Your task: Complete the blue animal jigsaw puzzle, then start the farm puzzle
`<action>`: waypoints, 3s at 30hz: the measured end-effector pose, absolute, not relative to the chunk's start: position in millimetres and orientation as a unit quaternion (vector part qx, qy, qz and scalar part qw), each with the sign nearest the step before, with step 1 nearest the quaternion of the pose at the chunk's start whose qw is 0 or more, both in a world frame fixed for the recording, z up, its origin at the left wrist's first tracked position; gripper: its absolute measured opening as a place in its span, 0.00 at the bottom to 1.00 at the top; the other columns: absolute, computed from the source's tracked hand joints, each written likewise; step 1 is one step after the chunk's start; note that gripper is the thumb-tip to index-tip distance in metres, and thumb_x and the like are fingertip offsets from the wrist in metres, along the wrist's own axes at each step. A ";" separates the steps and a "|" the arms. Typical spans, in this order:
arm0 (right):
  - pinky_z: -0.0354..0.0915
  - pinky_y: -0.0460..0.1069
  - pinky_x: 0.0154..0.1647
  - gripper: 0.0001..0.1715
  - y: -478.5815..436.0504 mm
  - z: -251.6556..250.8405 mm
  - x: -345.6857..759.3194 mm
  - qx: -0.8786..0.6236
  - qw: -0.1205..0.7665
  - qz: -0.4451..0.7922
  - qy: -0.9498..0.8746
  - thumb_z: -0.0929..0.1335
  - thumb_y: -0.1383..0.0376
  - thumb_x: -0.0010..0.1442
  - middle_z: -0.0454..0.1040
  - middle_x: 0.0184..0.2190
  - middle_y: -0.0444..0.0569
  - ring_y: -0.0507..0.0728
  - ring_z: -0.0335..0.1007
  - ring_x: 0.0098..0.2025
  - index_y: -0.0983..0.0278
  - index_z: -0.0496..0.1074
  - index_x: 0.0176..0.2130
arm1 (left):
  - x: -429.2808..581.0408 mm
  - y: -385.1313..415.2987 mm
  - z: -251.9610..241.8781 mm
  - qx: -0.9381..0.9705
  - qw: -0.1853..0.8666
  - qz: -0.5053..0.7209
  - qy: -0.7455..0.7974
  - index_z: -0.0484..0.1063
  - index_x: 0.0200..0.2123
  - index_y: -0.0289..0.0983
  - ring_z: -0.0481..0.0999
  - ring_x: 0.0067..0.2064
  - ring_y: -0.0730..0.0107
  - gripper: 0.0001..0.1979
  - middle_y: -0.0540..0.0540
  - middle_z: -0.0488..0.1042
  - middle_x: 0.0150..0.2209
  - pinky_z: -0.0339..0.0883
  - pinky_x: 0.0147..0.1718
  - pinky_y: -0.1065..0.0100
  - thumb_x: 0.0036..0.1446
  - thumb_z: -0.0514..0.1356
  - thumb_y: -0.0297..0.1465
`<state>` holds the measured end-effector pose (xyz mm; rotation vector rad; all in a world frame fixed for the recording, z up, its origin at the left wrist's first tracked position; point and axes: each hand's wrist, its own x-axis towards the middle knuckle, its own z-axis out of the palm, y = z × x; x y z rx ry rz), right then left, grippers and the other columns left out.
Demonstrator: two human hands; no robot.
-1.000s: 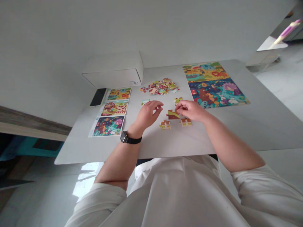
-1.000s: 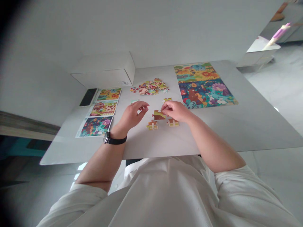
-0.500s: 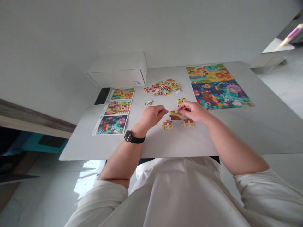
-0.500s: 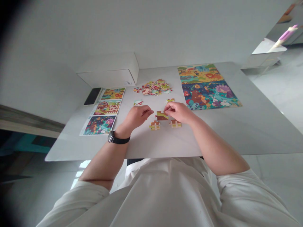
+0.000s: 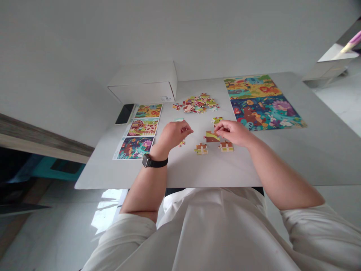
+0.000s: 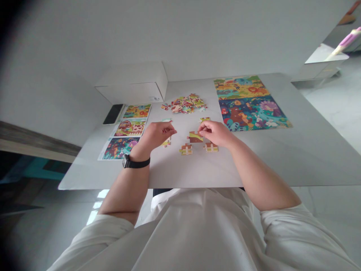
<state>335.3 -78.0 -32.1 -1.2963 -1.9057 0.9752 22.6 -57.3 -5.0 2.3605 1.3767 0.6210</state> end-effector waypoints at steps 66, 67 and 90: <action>0.69 0.56 0.53 0.14 -99.3 -49.5 286.6 -0.349 0.177 0.204 -0.897 0.79 0.67 0.60 0.82 0.47 0.53 0.63 0.78 0.49 0.59 0.83 0.47 | 24.9 -60.3 -22.7 0.846 0.197 0.036 0.494 0.79 0.37 0.40 0.79 0.35 0.62 0.14 0.45 0.83 0.36 0.61 0.31 0.66 0.53 0.73 0.43; 0.69 0.56 0.53 0.15 -99.3 -49.9 286.6 -0.350 0.176 0.203 -0.897 0.79 0.67 0.60 0.82 0.48 0.53 0.64 0.79 0.49 0.59 0.83 0.48 | 24.9 -60.2 -22.2 0.847 0.200 0.042 0.492 0.79 0.37 0.40 0.79 0.36 0.61 0.14 0.45 0.83 0.37 0.62 0.32 0.66 0.54 0.72 0.42; 0.72 0.60 0.61 0.22 -98.7 -47.6 290.4 -0.390 0.232 0.161 -0.876 0.78 0.66 0.64 0.80 0.53 0.54 0.63 0.79 0.53 0.59 0.78 0.57 | 38.9 -66.6 -6.5 0.773 0.309 0.283 0.476 0.76 0.44 0.40 0.71 0.22 0.72 0.13 0.52 0.75 0.24 0.63 0.27 0.71 0.71 0.52 0.34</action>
